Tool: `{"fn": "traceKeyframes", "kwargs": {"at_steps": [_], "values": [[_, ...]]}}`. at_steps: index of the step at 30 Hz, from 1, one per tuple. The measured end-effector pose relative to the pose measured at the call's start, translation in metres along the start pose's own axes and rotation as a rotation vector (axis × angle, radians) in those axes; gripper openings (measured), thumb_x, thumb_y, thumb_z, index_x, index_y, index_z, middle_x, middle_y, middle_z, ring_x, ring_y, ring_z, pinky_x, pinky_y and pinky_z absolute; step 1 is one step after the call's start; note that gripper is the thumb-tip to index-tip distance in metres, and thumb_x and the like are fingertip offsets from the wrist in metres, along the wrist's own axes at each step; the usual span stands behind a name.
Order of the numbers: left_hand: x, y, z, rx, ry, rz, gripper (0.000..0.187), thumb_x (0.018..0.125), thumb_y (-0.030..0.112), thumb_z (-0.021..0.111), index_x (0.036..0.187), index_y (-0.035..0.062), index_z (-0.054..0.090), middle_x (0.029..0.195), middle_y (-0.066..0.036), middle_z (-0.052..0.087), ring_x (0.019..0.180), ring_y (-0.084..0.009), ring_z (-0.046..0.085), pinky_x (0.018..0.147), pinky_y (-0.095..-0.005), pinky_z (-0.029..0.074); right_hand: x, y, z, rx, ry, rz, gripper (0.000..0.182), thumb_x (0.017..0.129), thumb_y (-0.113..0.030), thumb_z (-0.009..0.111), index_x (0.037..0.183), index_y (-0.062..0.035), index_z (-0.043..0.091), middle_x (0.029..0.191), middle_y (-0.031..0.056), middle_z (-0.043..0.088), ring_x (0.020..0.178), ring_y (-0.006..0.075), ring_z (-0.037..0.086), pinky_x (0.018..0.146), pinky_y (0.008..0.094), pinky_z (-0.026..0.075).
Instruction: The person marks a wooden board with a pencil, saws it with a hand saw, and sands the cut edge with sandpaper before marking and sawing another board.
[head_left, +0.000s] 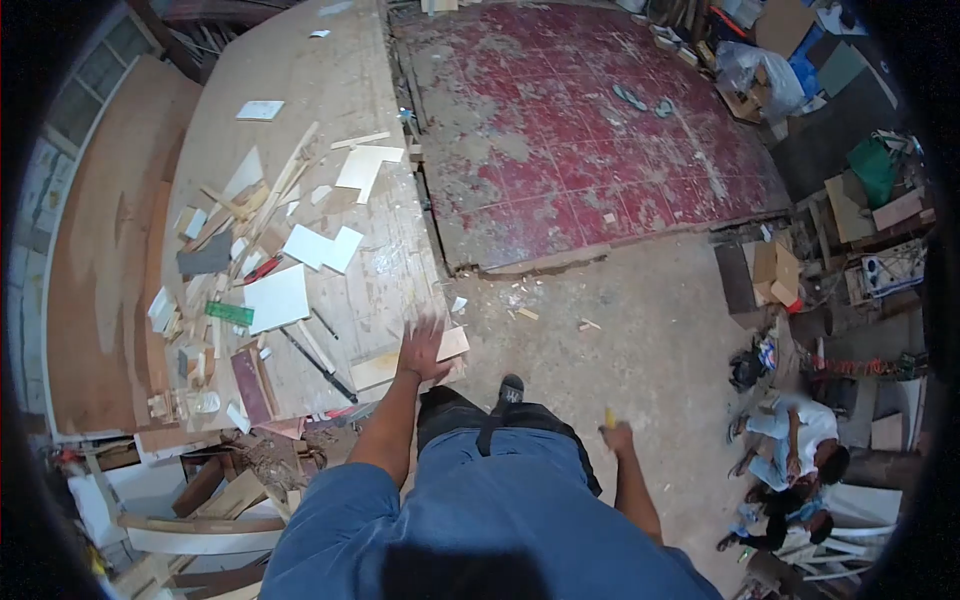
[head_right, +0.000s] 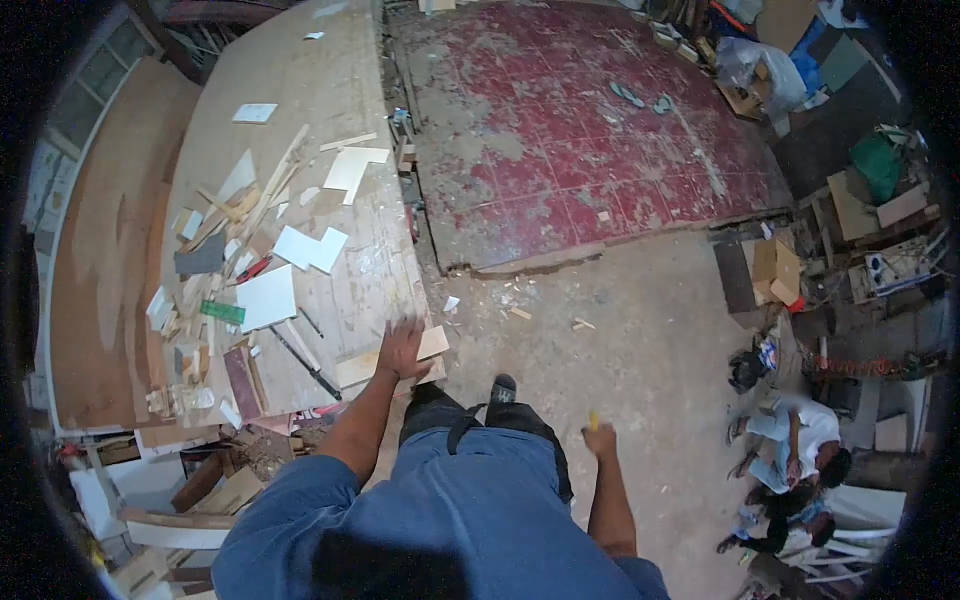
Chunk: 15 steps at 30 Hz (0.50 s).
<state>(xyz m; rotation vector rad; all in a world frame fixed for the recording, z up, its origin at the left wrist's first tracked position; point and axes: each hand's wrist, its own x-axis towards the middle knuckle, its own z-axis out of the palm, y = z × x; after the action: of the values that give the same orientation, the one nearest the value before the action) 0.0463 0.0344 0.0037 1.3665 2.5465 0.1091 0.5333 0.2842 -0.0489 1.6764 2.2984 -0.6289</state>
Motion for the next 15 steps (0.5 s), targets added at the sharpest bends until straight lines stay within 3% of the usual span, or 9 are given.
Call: {"fn": "traceKeyframes", "kwargs": {"at_steps": [2,3,5,6,8,9,11,14,15], "values": [[-0.006,-0.007,0.02,-0.089,-0.094,-0.009,0.09,0.079,0.052,0.071,0.147,0.0027,0.04,0.152,-0.021,0.041,0.141,-0.036,0.038,0.115,-0.0544,0.028,0.057,-0.038,-0.024,0.093,-0.075,-0.015,0.054,0.073,-0.038,0.081,0.087,0.0114,0.065,0.079,0.0266,0.068,0.079,0.0392,0.07,0.072,0.047,0.055],[-0.009,-0.007,0.024,-0.072,-0.084,-0.023,0.09,0.079,0.052,0.071,0.147,0.0027,0.04,0.152,-0.021,0.041,0.141,-0.036,0.038,0.115,-0.0544,0.028,0.064,-0.076,-0.053,0.153,-0.034,-0.059,0.051,0.072,-0.035,0.083,0.089,0.0103,0.064,0.076,0.0266,0.067,0.075,0.0434,0.068,0.07,0.0483,0.054],[-0.013,-0.001,0.024,-0.2,0.082,-0.111,0.079,0.076,0.037,0.079,0.139,0.0024,0.046,0.14,-0.019,0.052,0.13,-0.036,0.049,0.107,-0.0485,0.039,0.073,-0.132,-0.089,0.198,0.101,-0.29,0.038,0.077,-0.026,0.08,0.087,0.0068,0.064,0.073,0.0219,0.068,0.068,0.0361,0.069,0.063,0.0433,0.055],[-0.016,0.002,0.015,-0.183,0.095,-0.124,0.079,0.076,0.037,0.079,0.139,0.0024,0.046,0.14,-0.019,0.052,0.13,-0.036,0.049,0.107,-0.0485,0.039,0.074,-0.159,-0.105,0.212,0.099,-0.31,0.038,0.077,-0.026,0.08,0.087,0.0068,0.064,0.073,0.0219,0.068,0.068,0.0361,0.069,0.063,0.0433,0.055],[-0.02,0.012,-0.013,-0.258,0.237,-0.03,0.074,0.077,0.032,0.079,0.136,0.0021,0.047,0.135,-0.019,0.054,0.125,-0.037,0.051,0.103,-0.0476,0.041,0.07,-0.207,-0.136,0.765,-0.296,-0.218,0.021,0.082,-0.013,0.075,0.085,0.0019,0.061,0.076,0.0144,0.068,0.066,0.0231,0.069,0.059,0.0343,0.055],[-0.019,0.015,-0.023,-0.292,0.291,0.014,0.073,0.079,0.032,0.078,0.136,0.0013,0.046,0.134,-0.019,0.055,0.125,-0.0377,0.051,0.102,-0.0491,0.041,0.065,-0.227,-0.145,0.772,-0.304,-0.24,0.021,0.082,-0.013,0.075,0.085,0.0019,0.061,0.076,0.0144,0.068,0.066,0.0231,0.069,0.059,0.0343,0.055],[-0.025,0.028,-0.056,-0.36,0.355,-0.026,0.073,0.079,0.031,0.078,0.137,0.001,0.045,0.134,-0.02,0.054,0.125,-0.0381,0.051,0.102,-0.0489,0.041,0.052,-0.266,-0.158,0.989,-0.393,-0.424,0.015,0.085,-0.006,0.071,0.083,-0.0028,0.057,0.08,0.0086,0.068,0.071,0.0133,0.068,0.058,0.0261,0.054],[-0.042,0.05,-0.109,-0.444,0.439,-0.057,0.075,0.08,0.028,0.078,0.14,0.0004,0.042,0.136,-0.021,0.053,0.126,-0.0388,0.05,0.103,-0.0477,0.04,0.022,-0.322,-0.183,1.078,-0.413,-0.534,0.02,0.085,-0.005,0.074,0.077,-0.0056,0.055,0.075,0.0036,0.065,0.079,0.0161,0.071,0.061,0.0283,0.055],[-0.047,0.054,-0.119,-0.496,0.479,-0.055,0.076,0.08,0.025,0.078,0.141,0.0001,0.041,0.138,-0.021,0.052,0.126,-0.039,0.05,0.105,-0.0471,0.039,0.02,-0.336,-0.184,1.139,-0.478,-0.593,0.023,0.085,-0.001,0.073,0.076,-0.0066,0.052,0.08,0.0027,0.064,0.094,0.0182,0.071,0.067,0.0281,0.056]]}}
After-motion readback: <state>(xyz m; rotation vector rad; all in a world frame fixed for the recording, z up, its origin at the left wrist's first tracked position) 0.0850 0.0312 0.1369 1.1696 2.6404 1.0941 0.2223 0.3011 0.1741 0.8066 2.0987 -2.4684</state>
